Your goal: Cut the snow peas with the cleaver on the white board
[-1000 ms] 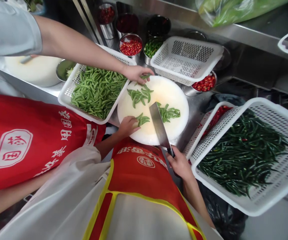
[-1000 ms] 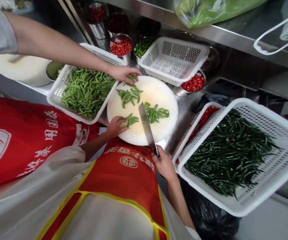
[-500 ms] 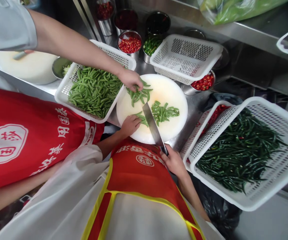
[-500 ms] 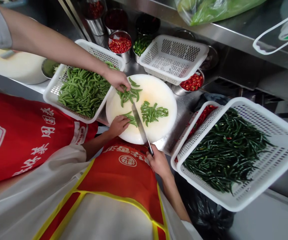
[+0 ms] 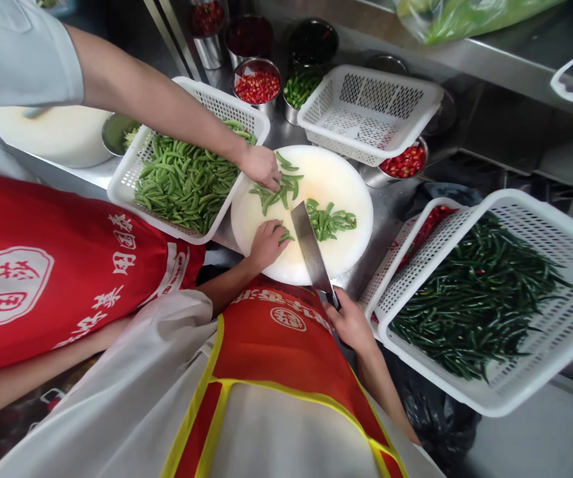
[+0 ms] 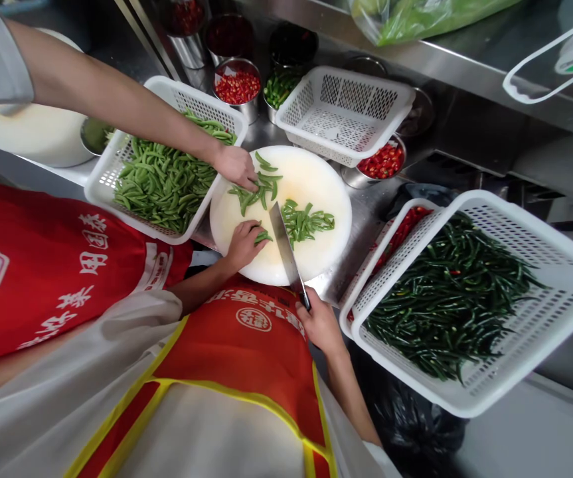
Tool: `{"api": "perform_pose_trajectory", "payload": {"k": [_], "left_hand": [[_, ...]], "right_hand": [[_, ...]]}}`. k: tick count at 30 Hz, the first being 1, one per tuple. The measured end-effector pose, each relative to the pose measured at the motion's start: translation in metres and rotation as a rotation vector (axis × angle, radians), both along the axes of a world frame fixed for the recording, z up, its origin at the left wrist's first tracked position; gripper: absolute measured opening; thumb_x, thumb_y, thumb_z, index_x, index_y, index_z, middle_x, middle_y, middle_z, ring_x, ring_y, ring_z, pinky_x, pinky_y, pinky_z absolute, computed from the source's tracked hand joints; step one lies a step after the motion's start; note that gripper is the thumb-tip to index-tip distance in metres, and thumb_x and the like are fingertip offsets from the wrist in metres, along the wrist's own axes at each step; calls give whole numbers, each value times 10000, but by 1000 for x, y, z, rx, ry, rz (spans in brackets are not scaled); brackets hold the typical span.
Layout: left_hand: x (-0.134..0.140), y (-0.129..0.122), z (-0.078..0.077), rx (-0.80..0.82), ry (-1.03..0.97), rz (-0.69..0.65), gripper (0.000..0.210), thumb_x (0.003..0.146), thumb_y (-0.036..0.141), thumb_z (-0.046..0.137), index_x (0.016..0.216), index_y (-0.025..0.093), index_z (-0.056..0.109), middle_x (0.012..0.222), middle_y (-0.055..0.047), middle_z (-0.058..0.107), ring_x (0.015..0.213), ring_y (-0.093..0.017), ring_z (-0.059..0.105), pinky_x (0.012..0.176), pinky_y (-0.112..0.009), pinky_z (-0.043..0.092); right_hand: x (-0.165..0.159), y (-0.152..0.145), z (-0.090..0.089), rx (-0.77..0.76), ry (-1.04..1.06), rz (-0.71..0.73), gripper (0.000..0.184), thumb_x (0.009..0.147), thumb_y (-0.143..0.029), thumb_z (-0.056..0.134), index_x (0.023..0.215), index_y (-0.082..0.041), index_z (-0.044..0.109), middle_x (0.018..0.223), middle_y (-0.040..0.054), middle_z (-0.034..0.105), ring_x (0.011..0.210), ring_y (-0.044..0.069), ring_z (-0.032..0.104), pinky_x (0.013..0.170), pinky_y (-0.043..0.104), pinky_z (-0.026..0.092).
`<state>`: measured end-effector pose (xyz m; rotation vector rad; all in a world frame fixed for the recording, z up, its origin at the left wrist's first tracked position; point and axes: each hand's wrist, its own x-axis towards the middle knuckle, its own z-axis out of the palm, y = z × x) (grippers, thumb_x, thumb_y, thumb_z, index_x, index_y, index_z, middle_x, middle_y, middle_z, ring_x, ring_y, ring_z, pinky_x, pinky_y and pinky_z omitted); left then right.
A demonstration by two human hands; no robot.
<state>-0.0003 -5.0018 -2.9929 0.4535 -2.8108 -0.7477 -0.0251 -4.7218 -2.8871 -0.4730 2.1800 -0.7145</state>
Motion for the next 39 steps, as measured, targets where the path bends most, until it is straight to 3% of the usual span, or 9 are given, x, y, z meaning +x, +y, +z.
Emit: {"api": "perform_pose_trajectory", "payload": {"k": [6,11,21,28,31,35,39], "left_hand": [[19,-14,-4,55,111,35,280,826,278,795,1073,207,682,1213,-119,661,1164,-288,614,1032,-495,520],[37,-23,-12,111,121,40,120,897,299,716,975,218,673,1115,-109,686,1089,-290,636,993,-549,525],[25,-15,-14,134,138,27,61,870,267,731,874,223,689,1056,-78,686,1054,-256,618,980,-494,522],[31,-31,-13,258,311,141,115,913,342,690,938,234,659,1071,-97,638,1063,-263,617,975,-529,543],[31,-40,-13,251,311,67,99,904,308,699,954,244,644,1102,-84,638,1084,-254,613,981,-508,540],[22,-48,-8,206,236,-193,99,895,332,691,909,238,665,1088,-76,656,1077,-241,612,990,-465,516],[10,-53,0,163,100,-362,110,912,324,656,858,234,691,1010,-69,680,1053,-229,621,1018,-429,491]], "right_hand": [[0,0,0,-17,32,21,341,937,-444,484,1162,-216,603,696,-19,620,571,176,562,619,279,417],[-2,-4,0,8,82,61,358,938,-435,473,1177,-203,604,728,13,660,612,195,587,655,289,422],[-7,-12,-3,28,136,167,352,953,-415,445,1172,-201,618,781,44,705,724,232,659,687,297,432],[-11,-9,1,20,152,154,388,952,-428,445,1195,-188,629,783,46,708,702,228,655,661,293,429],[-9,-8,7,25,147,146,384,947,-434,443,1170,-184,631,739,37,687,648,217,624,642,293,421],[-5,-10,16,33,118,154,384,947,-443,447,1169,-183,623,695,24,668,603,209,598,636,295,423],[-5,-12,25,27,102,230,365,962,-397,444,1227,-202,604,816,52,715,705,227,639,710,309,444]]}}
